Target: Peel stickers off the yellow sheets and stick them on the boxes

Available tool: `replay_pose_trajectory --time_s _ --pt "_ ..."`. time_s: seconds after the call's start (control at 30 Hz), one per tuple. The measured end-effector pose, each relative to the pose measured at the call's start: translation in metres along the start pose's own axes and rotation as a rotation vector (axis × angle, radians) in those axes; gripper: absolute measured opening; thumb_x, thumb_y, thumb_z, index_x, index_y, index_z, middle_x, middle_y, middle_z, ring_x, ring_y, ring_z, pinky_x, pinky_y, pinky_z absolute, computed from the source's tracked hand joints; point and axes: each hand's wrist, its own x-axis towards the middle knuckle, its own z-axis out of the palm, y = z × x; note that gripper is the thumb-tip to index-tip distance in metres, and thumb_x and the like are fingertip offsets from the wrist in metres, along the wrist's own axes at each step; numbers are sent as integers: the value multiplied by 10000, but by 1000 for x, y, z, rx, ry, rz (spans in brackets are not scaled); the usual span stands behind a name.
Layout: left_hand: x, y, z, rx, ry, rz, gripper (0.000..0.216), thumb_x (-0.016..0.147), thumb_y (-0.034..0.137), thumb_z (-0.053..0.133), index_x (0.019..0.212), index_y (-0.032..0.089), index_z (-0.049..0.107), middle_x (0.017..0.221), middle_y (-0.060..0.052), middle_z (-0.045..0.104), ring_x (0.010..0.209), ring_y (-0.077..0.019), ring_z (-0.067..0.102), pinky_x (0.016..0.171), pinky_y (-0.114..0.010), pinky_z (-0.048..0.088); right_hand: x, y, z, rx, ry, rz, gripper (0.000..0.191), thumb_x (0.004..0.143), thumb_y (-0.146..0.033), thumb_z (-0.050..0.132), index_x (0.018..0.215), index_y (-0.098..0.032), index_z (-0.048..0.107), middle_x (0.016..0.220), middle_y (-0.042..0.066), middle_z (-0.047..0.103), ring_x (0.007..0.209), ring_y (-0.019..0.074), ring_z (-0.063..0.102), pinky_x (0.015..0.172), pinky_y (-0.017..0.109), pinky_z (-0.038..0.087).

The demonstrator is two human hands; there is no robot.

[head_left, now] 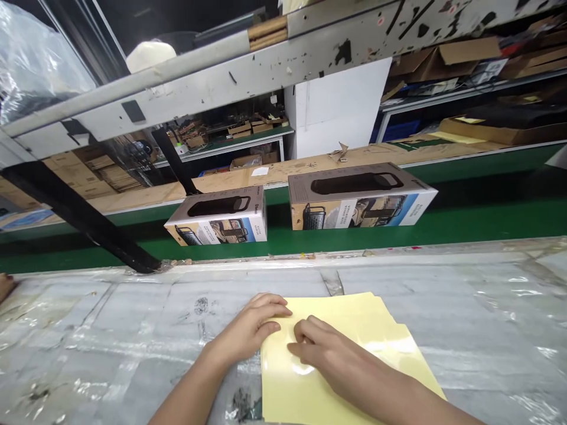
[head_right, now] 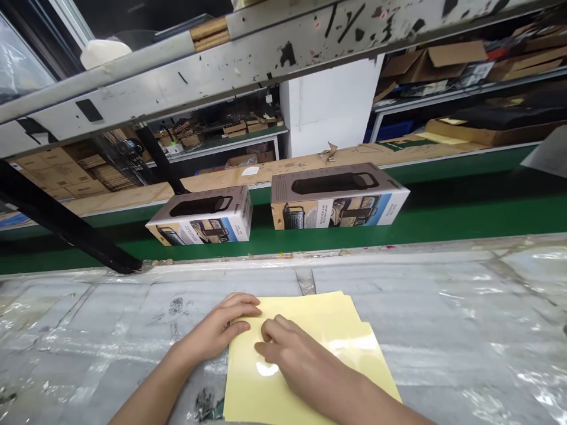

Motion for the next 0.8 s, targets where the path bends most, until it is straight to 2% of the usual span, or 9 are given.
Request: replay_pose_trajectory --time_s 0.1,0.23,0.3,0.37,0.47,0.6,0.8 --pt "-2 9 0 83 6 17 354 994 141 490 1297 255 632 1441 -73 569 1368 -229 481 1176 -406 396 -4 2 4 44 17 -9 357 844 109 422 894 -188 613 983 47 582 943 206 560 763 286 442" --pt "-7 18 11 271 39 65 353 969 54 423 1171 249 637 1494 -83 524 1421 -239 440 1173 -445 417 -4 3 1 198 24 50 295 900 57 457 875 -193 611 1001 51 584 970 208 580 813 307 477" --pt "-9 14 21 374 57 107 391 941 6 398 1137 253 629 1525 -85 494 1455 -253 407 1194 -507 390 -4 5 -2 324 27 98 247 912 21 511 850 -197 610 978 41 588 960 199 594 842 310 493" --pt "-10 5 31 429 92 133 432 919 -24 375 1160 258 595 1530 -90 492 1461 -256 412 1202 -566 366 -3 7 -2 409 43 123 246 878 30 567 909 -203 638 988 35 602 973 195 600 866 306 500" --pt "-11 -8 39 393 183 127 365 952 13 359 1194 241 511 1525 -120 498 1466 -244 419 1173 -553 424 -1 12 6 323 67 91 332 832 43 639 1044 -208 686 1028 46 615 1005 215 582 863 309 494" --pt "-12 -12 38 303 218 95 249 1012 105 373 1196 252 452 1518 -128 501 1458 -227 437 1136 -498 488 -1 16 20 152 96 7 192 856 -4 661 853 -188 712 1008 47 595 953 207 550 805 284 478" --pt "-12 -13 32 254 203 70 238 1039 158 391 1231 271 474 1552 -113 469 1477 -228 411 1142 -497 485 -2 12 25 201 124 28 198 845 13 658 854 -184 679 1000 37 604 939 188 539 844 285 463"
